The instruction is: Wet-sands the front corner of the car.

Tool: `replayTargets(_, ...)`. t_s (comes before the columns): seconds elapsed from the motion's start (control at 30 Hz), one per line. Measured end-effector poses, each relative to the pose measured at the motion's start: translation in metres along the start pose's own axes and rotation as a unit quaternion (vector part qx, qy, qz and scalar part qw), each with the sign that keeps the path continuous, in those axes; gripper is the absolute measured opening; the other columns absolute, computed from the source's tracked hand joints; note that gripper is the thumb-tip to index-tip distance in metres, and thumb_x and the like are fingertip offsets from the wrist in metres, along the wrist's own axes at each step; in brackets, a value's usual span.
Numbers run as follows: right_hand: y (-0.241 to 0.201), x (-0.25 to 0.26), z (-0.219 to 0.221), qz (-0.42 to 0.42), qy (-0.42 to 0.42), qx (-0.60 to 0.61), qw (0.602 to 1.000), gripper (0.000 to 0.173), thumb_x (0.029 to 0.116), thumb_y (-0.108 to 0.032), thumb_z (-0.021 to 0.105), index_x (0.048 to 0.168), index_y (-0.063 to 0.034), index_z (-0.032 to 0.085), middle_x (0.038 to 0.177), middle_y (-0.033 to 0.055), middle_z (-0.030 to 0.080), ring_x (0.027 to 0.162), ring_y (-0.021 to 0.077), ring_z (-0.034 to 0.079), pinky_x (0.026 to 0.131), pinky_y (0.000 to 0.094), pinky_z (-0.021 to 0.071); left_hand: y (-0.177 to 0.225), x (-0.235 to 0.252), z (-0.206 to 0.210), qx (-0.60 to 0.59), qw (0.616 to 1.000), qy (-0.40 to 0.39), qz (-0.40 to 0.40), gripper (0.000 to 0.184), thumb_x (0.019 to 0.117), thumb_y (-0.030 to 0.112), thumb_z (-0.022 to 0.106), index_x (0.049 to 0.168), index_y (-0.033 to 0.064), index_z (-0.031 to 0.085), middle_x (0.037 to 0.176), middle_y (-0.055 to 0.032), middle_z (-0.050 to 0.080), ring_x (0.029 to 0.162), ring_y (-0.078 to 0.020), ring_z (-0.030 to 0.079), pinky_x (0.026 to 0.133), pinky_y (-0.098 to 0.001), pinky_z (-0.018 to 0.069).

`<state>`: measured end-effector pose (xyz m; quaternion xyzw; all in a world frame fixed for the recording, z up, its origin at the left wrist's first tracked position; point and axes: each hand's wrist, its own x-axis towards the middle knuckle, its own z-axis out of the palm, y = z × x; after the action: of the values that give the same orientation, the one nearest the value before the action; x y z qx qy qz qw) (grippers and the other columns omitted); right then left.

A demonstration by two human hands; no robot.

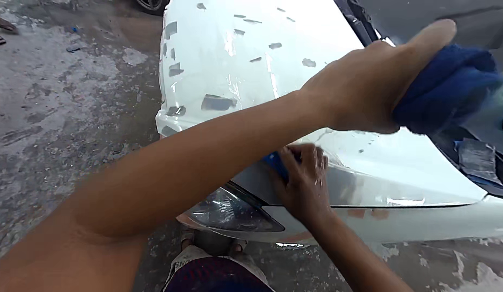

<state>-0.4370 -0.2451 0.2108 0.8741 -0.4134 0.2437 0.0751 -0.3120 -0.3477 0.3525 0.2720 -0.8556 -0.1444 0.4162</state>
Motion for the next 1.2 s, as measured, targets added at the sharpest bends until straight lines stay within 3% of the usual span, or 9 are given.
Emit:
replayTargets(0.2,-0.009,-0.005,0.002,-0.081,-0.049,0.002,0.996,0.049,0.0905,-0.037,0.067,0.139,-0.0279,0.064,0.109,0.0121,0.065,0.098,0.0321,0.061,0.083,0.0521,0.0467,-0.071,-0.003,-0.037,-0.005,0.988,0.144,-0.06,0.09,0.0674,0.042,0.09,0.135,-0.0012,0.05,0.113,-0.0101,0.071,0.107,-0.0189,0.069,0.093,-0.0406,0.0567)
replayTargets(0.3,-0.024,0.037,0.023,0.003,-0.024,-0.031,0.999,0.055,0.0905,-0.031,0.065,0.144,-0.0191,0.061,0.114,0.0182,0.06,0.102,0.0373,0.058,0.077,0.0518,0.0473,-0.109,-0.012,-0.041,0.028,0.981,0.064,-0.183,0.12,0.0604,0.053,0.092,0.152,0.0037,0.032,0.135,-0.0187,0.059,0.125,-0.0285,0.06,0.104,-0.0472,0.0503)
replayTargets(0.4,-0.049,0.019,0.022,0.001,-0.043,-0.019,0.999,0.058,0.0909,-0.034,0.068,0.147,-0.0244,0.057,0.116,0.0172,0.061,0.103,0.0358,0.059,0.08,0.0518,0.0501,-0.143,-0.043,-0.047,0.046,0.952,-0.025,-0.302,0.144,0.057,0.058,0.094,0.164,0.0148,0.008,0.152,-0.0306,0.038,0.129,-0.0467,0.052,0.098,-0.065,0.0494)
replayTargets(0.5,-0.051,0.003,0.022,-0.063,-0.049,0.003,0.997,0.047,0.0923,-0.038,0.068,0.139,-0.0317,0.065,0.112,0.0135,0.066,0.099,0.0311,0.062,0.079,0.048,0.05,-0.169,-0.092,-0.064,0.078,0.949,-0.042,-0.303,0.108,0.0743,0.067,0.079,0.157,0.0129,0.037,0.158,-0.023,0.036,0.14,-0.0444,0.042,0.103,-0.0706,0.0415)
replayTargets(0.6,-0.05,0.04,0.038,-0.038,-0.03,-0.016,0.999,0.047,0.0935,-0.038,0.065,0.139,-0.0266,0.066,0.11,0.0168,0.064,0.099,0.0349,0.06,0.077,0.0507,0.0474,-0.178,-0.147,-0.063,0.078,0.956,0.002,-0.282,0.072,0.0959,0.061,0.059,0.145,0.0089,0.054,0.153,-0.0156,0.048,0.142,-0.0327,0.045,0.112,-0.0603,0.0397)
replayTargets(0.7,-0.067,0.056,0.042,0.001,-0.049,-0.031,0.998,0.053,0.0958,-0.036,0.062,0.146,-0.0209,0.059,0.115,0.0194,0.06,0.103,0.0376,0.057,0.08,0.0522,0.0476,-0.155,-0.201,-0.065,0.068,0.946,0.107,-0.298,0.057,0.1043,0.048,0.05,0.142,0.0054,0.055,0.148,-0.014,0.054,0.142,-0.0268,0.047,0.119,-0.0483,0.0375)
replayTargets(0.83,-0.072,0.014,0.03,-0.055,-0.073,-0.001,0.996,0.049,0.0957,-0.039,0.065,0.144,-0.0306,0.061,0.114,0.0136,0.064,0.101,0.0308,0.06,0.082,0.0481,0.0491,-0.131,-0.272,-0.051,0.094,0.922,0.2,-0.317,0.055,0.1054,0.048,0.046,0.141,0.0079,0.058,0.156,-0.0131,0.046,0.149,-0.0262,0.038,0.121,-0.0476,0.0351)
replayTargets(1.0,-0.064,0.056,0.043,-0.034,-0.054,-0.035,0.997,0.05,0.0942,-0.037,0.066,0.142,-0.0239,0.063,0.114,0.019,0.061,0.101,0.0368,0.057,0.079,0.0516,0.0459,-0.128,-0.297,-0.026,0.114,0.905,0.194,-0.36,0.064,0.106,0.055,0.037,0.153,0.013,0.047,0.168,-0.0115,0.027,0.157,-0.026,0.019,0.126,-0.0584,0.0122)
replayTargets(1.2,-0.08,0.01,0.032,-0.094,-0.076,-0.039,0.992,0.05,0.0947,-0.034,0.063,0.144,-0.0308,0.06,0.117,0.0165,0.065,0.101,0.0337,0.06,0.083,0.0506,0.0469,-0.131,-0.295,-0.023,0.165,0.889,0.198,-0.378,0.069,0.107,0.055,0.026,0.158,0.0101,0.039,0.169,-0.0139,0.023,0.157,-0.0283,0.017,0.126,-0.0591,0.0113)
